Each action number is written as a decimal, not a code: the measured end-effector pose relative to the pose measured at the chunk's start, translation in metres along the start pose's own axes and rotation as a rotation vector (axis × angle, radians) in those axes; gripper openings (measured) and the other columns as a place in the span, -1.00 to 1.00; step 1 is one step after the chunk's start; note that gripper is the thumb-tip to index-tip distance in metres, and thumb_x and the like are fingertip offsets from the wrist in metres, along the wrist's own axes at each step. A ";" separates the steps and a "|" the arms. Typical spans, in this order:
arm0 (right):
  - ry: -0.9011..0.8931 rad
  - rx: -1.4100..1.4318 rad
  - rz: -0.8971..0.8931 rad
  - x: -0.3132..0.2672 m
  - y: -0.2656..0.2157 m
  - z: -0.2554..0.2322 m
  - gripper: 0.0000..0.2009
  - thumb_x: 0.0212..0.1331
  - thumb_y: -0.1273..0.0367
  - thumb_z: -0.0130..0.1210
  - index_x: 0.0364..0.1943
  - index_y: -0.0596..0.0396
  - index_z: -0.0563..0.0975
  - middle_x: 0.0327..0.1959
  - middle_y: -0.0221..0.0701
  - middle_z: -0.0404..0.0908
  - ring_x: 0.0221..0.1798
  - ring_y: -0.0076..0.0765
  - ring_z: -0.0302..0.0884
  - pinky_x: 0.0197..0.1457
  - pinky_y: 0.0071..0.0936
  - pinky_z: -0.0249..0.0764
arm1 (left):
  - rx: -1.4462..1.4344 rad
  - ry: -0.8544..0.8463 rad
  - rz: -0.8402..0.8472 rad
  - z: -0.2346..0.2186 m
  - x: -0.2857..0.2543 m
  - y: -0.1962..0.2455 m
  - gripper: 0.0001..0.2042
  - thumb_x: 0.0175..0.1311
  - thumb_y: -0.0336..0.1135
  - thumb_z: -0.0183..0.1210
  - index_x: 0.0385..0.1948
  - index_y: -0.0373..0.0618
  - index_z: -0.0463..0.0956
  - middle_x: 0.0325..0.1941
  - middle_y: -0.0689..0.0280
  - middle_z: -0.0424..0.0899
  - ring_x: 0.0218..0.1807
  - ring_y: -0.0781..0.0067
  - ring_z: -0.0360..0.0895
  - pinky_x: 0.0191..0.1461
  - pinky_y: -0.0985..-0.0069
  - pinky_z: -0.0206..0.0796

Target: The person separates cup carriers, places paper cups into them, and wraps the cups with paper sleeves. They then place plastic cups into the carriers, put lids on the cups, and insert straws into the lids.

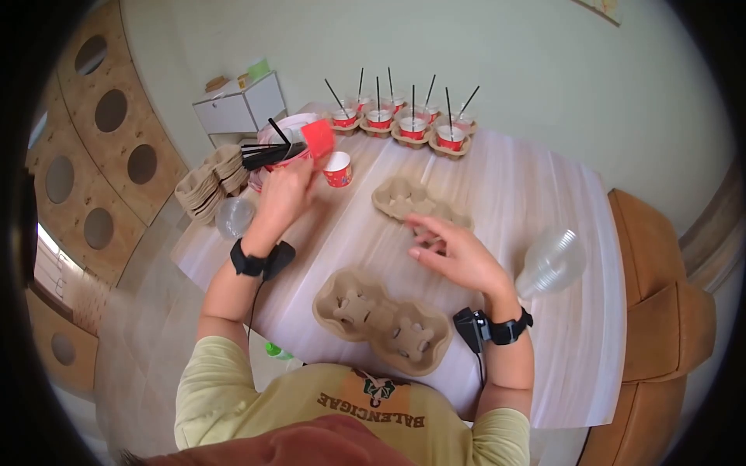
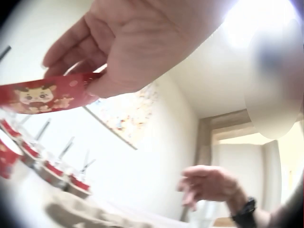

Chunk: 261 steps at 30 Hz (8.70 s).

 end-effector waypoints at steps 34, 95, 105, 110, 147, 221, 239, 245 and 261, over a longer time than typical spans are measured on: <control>0.385 1.150 -0.468 -0.014 -0.003 -0.047 -0.78 0.21 0.22 -0.04 -0.29 0.09 0.36 -0.68 -0.51 0.23 -0.56 -0.49 0.23 -0.47 -0.61 0.17 | -2.142 -0.586 -0.097 0.024 -0.016 0.106 -0.47 0.21 -0.13 0.06 0.13 -0.17 0.10 -0.05 0.25 0.43 -0.11 0.47 0.46 -0.36 0.58 0.43; -0.023 0.171 0.039 -0.001 -0.003 0.010 -0.87 0.05 0.48 0.03 -0.30 0.18 0.49 -0.47 -0.47 0.52 -0.39 -0.63 0.36 -0.28 -0.63 0.31 | -1.301 -0.704 0.149 0.043 -0.029 0.113 -0.92 0.01 -0.43 0.16 -0.44 -0.17 0.52 -0.50 0.42 0.37 -0.43 0.65 0.29 -0.37 0.69 0.11; -0.065 0.062 -0.025 0.000 -0.006 0.016 -0.85 0.05 0.47 0.04 -0.27 0.17 0.49 -0.39 -0.34 0.56 -0.34 -0.45 0.46 -0.24 -0.55 0.35 | -1.232 -0.651 0.228 0.036 -0.030 0.118 -0.91 -0.02 -0.44 0.20 -0.46 -0.16 0.49 -0.53 0.41 0.38 -0.49 0.61 0.31 -0.42 0.66 0.16; -0.065 0.026 -0.024 0.001 -0.006 0.018 -0.84 0.04 0.47 0.06 -0.26 0.17 0.49 -0.38 -0.32 0.55 -0.33 -0.39 0.48 -0.23 -0.52 0.36 | -1.211 -0.687 0.136 0.039 -0.030 0.114 -0.84 -0.06 -0.45 0.24 -0.45 -0.15 0.44 -0.52 0.42 0.40 -0.50 0.66 0.30 -0.43 0.69 0.15; 0.502 -0.182 0.175 -0.009 0.078 -0.074 -0.66 0.11 0.29 -0.03 -0.03 0.13 0.44 -0.28 -0.15 0.58 -0.23 -0.15 0.53 -0.16 -0.35 0.41 | -0.526 -0.367 0.435 0.144 0.079 0.162 -0.86 -0.02 -0.32 0.15 -0.49 -0.18 0.46 -0.55 0.08 0.52 -0.42 -0.02 0.46 -0.38 0.22 0.27; 0.634 -1.021 0.324 -0.134 0.000 -0.118 -0.85 -0.06 0.41 0.14 -0.39 0.18 0.54 -0.43 -0.22 0.55 -0.35 -0.05 0.46 -0.21 -0.27 0.35 | -0.454 -0.423 0.505 0.126 -0.005 0.100 -0.52 -0.01 -0.30 0.19 0.04 0.00 0.34 -0.03 0.18 0.46 -0.08 0.15 0.45 -0.12 0.37 0.35; 0.431 -1.099 0.261 -0.123 0.001 -0.120 -0.95 -0.11 0.48 0.05 -0.57 0.15 0.53 -0.63 -0.14 0.48 -0.52 0.00 0.43 -0.42 -0.21 0.36 | -0.498 -0.243 0.285 0.151 0.037 0.074 -0.69 0.02 -0.31 0.13 -0.13 -0.04 0.48 -0.22 0.15 0.53 -0.17 0.11 0.48 -0.14 0.28 0.34; 0.548 -1.131 0.263 -0.120 -0.021 -0.127 -0.97 -0.12 0.47 0.08 -0.57 0.12 0.52 -0.64 -0.18 0.48 -0.52 -0.04 0.44 -0.42 -0.26 0.37 | -0.674 -0.338 0.212 0.128 0.026 0.057 -0.68 0.03 -0.38 0.12 -0.10 -0.07 0.48 -0.21 0.19 0.53 -0.21 0.18 0.48 -0.13 0.41 0.33; 0.747 -1.178 0.254 -0.136 -0.042 -0.148 -0.92 -0.10 0.43 0.13 -0.48 0.11 0.55 -0.55 -0.22 0.53 -0.46 -0.11 0.51 -0.41 -0.36 0.42 | -1.141 -0.503 -0.068 0.113 -0.005 0.022 -0.75 0.12 -0.42 0.10 -0.13 -0.14 0.48 -0.41 0.42 0.54 -0.40 0.68 0.39 -0.24 0.66 0.29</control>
Point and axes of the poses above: each hand's wrist, its own x-axis towards the middle knuckle, its own z-axis out of the palm, y = z × x, the point moved 10 cm from there along x, towards the middle knuckle
